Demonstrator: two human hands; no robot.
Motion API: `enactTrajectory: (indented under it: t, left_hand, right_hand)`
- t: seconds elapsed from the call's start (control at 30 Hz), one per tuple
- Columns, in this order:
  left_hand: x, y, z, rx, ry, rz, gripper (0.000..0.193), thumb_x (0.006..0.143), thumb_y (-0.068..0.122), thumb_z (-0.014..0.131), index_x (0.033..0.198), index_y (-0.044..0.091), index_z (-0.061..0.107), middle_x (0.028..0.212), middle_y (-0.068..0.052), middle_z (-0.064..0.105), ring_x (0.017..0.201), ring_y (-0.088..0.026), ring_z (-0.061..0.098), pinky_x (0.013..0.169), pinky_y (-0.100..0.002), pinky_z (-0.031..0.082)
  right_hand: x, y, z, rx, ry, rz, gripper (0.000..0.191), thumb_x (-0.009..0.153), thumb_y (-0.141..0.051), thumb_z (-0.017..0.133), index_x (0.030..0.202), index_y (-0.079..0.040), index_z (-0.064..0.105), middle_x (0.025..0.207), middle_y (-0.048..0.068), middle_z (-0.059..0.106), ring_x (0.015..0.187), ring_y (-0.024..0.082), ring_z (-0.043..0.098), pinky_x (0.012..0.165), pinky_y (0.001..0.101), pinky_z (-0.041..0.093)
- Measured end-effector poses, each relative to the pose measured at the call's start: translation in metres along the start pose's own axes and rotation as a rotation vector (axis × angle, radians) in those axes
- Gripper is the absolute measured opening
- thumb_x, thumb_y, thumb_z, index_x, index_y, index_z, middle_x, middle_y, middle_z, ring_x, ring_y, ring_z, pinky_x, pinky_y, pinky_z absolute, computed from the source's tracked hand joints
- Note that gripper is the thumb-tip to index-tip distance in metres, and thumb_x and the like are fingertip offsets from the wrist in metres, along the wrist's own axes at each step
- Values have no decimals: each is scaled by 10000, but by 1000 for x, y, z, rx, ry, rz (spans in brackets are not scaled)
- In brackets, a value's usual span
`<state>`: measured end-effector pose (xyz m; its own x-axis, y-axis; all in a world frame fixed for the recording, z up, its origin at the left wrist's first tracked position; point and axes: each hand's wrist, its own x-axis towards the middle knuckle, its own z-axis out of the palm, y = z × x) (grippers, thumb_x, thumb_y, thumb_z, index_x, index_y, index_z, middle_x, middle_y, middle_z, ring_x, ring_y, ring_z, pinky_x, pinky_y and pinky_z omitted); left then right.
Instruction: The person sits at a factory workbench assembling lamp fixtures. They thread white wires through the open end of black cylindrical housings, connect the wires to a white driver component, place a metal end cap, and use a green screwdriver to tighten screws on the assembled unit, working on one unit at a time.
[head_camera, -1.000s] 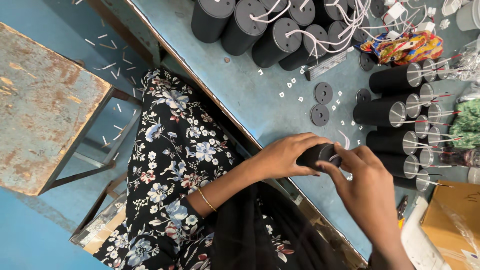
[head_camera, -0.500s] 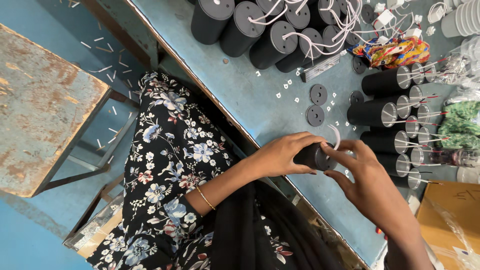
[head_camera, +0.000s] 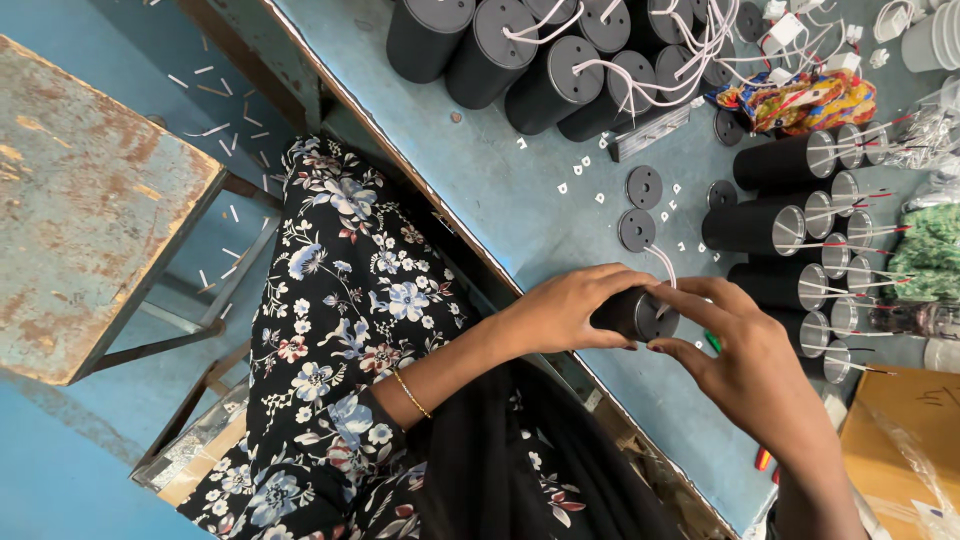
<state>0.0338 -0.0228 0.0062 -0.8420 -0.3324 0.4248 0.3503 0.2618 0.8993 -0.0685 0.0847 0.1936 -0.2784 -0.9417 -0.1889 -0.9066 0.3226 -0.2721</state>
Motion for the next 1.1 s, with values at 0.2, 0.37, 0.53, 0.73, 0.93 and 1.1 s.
enactTrajectory:
  t: [0.2, 0.37, 0.53, 0.73, 0.93, 1.1]
  left_hand:
    - [1, 6, -4, -37, -32, -59, 715, 806, 319, 840, 1425, 162, 518, 1323, -71, 641, 1187, -302, 658, 999, -393, 542]
    - [3, 7, -6, -34, -54, -77, 731, 799, 315, 842, 1434, 165, 511, 1315, -73, 636, 1175, -297, 663, 990, -391, 545]
    - [3, 5, -5, -38, -38, -50, 724, 809, 313, 839, 1432, 145, 510, 1348, -78, 634, 1208, -303, 657, 1008, -395, 540]
    - [1, 3, -3, -38, -17, -19, 741, 813, 349, 841, 1438, 138, 503, 1352, -84, 628, 1223, -316, 647, 1022, -397, 537]
    - [2, 5, -4, -44, -31, -31, 726, 815, 334, 841, 1437, 153, 512, 1326, -74, 639, 1206, -301, 655, 1021, -392, 538]
    - [2, 5, -3, -45, -25, -46, 734, 797, 321, 848, 1432, 150, 522, 1329, -79, 635, 1194, -304, 654, 1010, -394, 538]
  right_hand:
    - [6, -2, -6, -3, -41, -11, 471, 732, -171, 818, 1197, -159, 739, 1129, 108, 700, 954, 332, 699, 779, 412, 552]
    - [8, -4, -6, -4, -78, 83, 474, 724, -158, 811, 1193, -162, 741, 1113, 93, 705, 876, 315, 701, 738, 405, 549]
    - [5, -6, -1, -23, 14, -10, 481, 740, -179, 814, 1205, -96, 726, 1045, 125, 702, 907, 331, 687, 765, 406, 541]
    - [-2, -13, 9, -123, 41, 135, 484, 766, -208, 819, 1223, -88, 710, 965, 156, 691, 879, 340, 674, 767, 431, 521]
    - [-1, -9, -1, -54, -19, -7, 533, 769, -154, 788, 1290, -147, 679, 1090, 148, 684, 947, 356, 671, 780, 426, 541]
    - [-1, -7, -3, -2, -25, -41, 504, 762, -132, 783, 1257, -155, 689, 1205, 143, 667, 1004, 358, 669, 779, 424, 545]
